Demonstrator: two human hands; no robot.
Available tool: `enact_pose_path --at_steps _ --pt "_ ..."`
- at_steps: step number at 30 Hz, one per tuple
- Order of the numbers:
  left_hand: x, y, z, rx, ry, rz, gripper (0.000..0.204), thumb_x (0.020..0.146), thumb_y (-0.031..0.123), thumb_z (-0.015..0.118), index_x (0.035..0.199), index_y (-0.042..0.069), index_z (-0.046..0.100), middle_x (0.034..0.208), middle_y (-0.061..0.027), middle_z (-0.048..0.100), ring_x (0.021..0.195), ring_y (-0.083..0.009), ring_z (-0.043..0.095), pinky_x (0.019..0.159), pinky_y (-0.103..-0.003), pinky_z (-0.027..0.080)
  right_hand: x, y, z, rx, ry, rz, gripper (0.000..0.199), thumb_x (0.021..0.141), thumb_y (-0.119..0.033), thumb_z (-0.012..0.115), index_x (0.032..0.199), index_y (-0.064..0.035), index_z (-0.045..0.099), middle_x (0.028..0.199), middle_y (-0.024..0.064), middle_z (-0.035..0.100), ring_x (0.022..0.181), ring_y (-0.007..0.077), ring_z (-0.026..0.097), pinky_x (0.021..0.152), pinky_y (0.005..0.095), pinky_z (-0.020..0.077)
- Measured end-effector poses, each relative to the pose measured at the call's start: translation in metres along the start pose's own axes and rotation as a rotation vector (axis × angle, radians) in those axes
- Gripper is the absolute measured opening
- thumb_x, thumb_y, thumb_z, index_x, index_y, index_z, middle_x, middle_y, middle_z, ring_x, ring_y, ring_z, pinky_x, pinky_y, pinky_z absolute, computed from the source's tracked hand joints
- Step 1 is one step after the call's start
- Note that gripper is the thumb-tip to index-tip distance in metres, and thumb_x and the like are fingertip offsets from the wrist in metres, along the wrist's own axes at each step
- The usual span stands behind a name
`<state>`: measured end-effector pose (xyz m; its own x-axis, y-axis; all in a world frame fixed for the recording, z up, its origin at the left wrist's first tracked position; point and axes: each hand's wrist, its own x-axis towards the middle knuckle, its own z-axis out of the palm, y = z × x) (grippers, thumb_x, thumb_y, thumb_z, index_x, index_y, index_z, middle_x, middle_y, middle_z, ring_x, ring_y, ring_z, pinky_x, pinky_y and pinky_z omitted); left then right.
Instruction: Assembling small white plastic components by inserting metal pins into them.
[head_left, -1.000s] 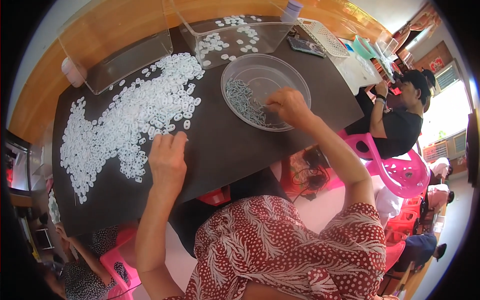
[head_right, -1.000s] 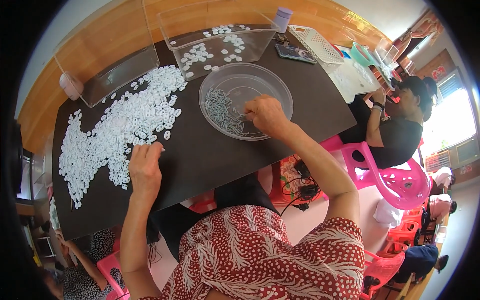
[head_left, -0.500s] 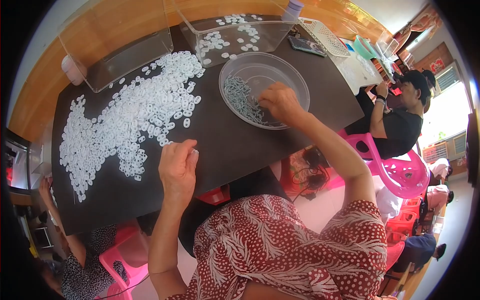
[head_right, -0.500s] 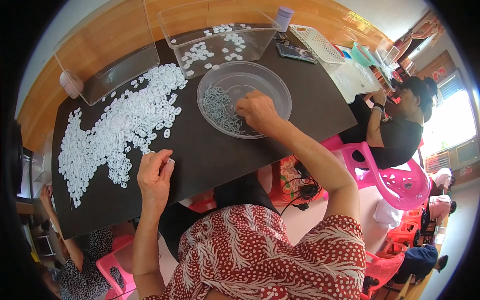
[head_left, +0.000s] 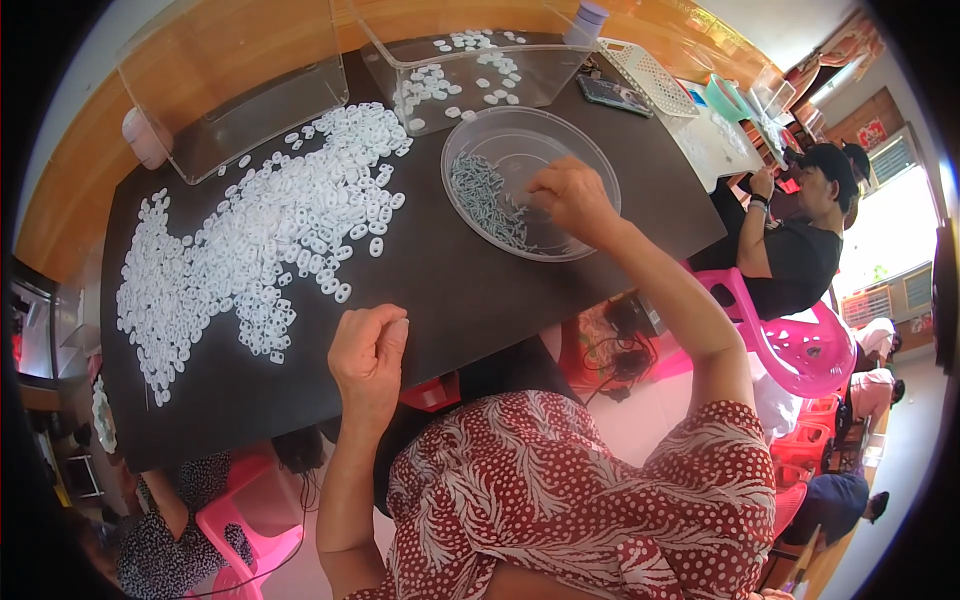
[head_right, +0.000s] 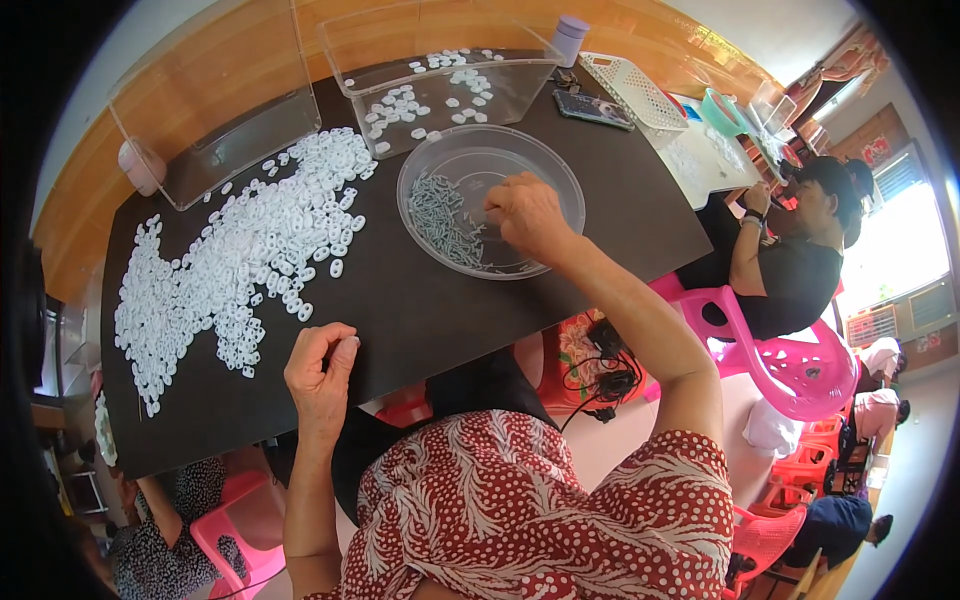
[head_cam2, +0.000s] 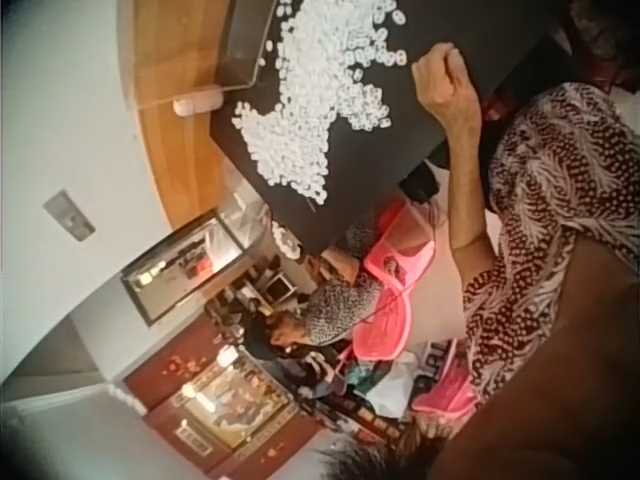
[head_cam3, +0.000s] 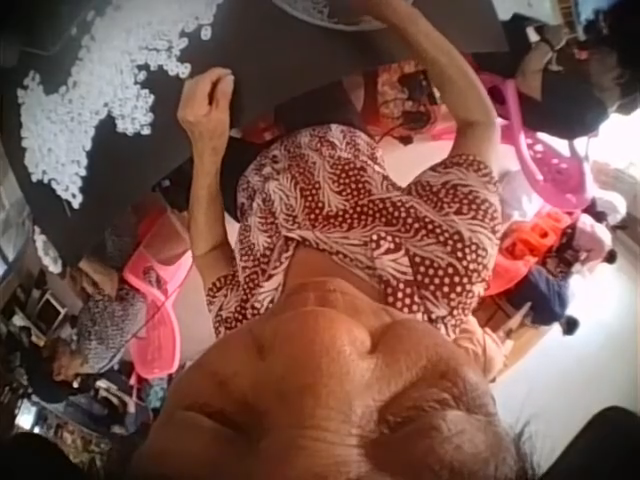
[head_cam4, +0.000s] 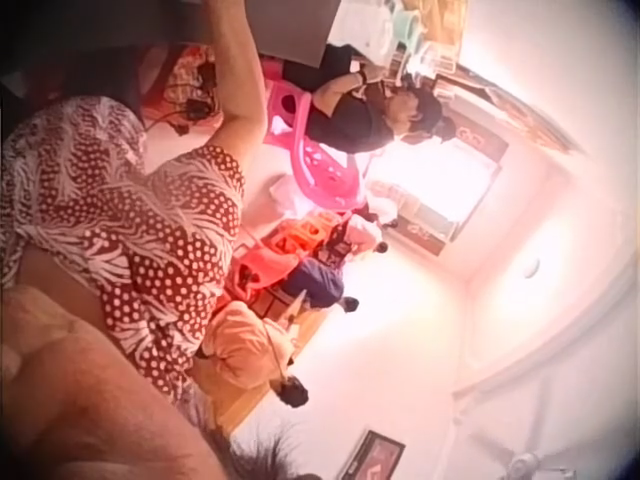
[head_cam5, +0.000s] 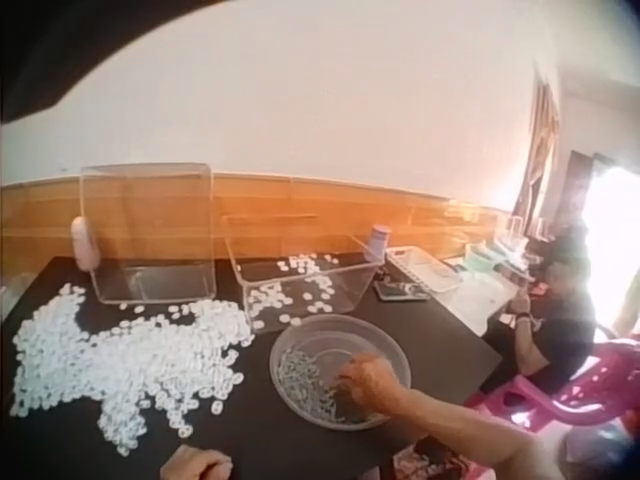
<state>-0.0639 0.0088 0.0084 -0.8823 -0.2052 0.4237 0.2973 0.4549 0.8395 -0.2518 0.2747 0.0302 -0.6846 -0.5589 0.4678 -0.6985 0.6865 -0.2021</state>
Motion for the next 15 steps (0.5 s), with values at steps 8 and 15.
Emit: enact_pose_path --at_steps 8,15 --pt "-0.003 -0.001 -0.002 -0.009 0.025 -0.011 0.005 0.081 0.002 0.065 0.086 0.002 0.063 0.07 -0.005 0.056 0.065 -0.0171 0.05 0.059 -0.028 0.041 0.021 -0.017 0.01 0.009 -0.36 0.335 0.016 0.07 -0.019 0.062 0.066 -0.0041 0.065 0.073 0.0186 0.063 0.073 0.038 0.061 0.067 0.0447 0.0475" --pt "-0.01 -0.009 0.001 -0.249 0.079 -0.176 0.007 0.086 0.004 0.063 0.091 -0.001 0.062 0.078 -0.0042 0.06 0.069 -0.0107 0.055 0.063 -0.023 0.043 0.018 -0.019 0.006 0.067 -0.36 0.299 0.014 0.071 -0.017 0.061 0.07 -0.003 0.063 0.072 0.0195 0.062 0.072 0.0384 0.06 0.067 0.0445 0.0478"
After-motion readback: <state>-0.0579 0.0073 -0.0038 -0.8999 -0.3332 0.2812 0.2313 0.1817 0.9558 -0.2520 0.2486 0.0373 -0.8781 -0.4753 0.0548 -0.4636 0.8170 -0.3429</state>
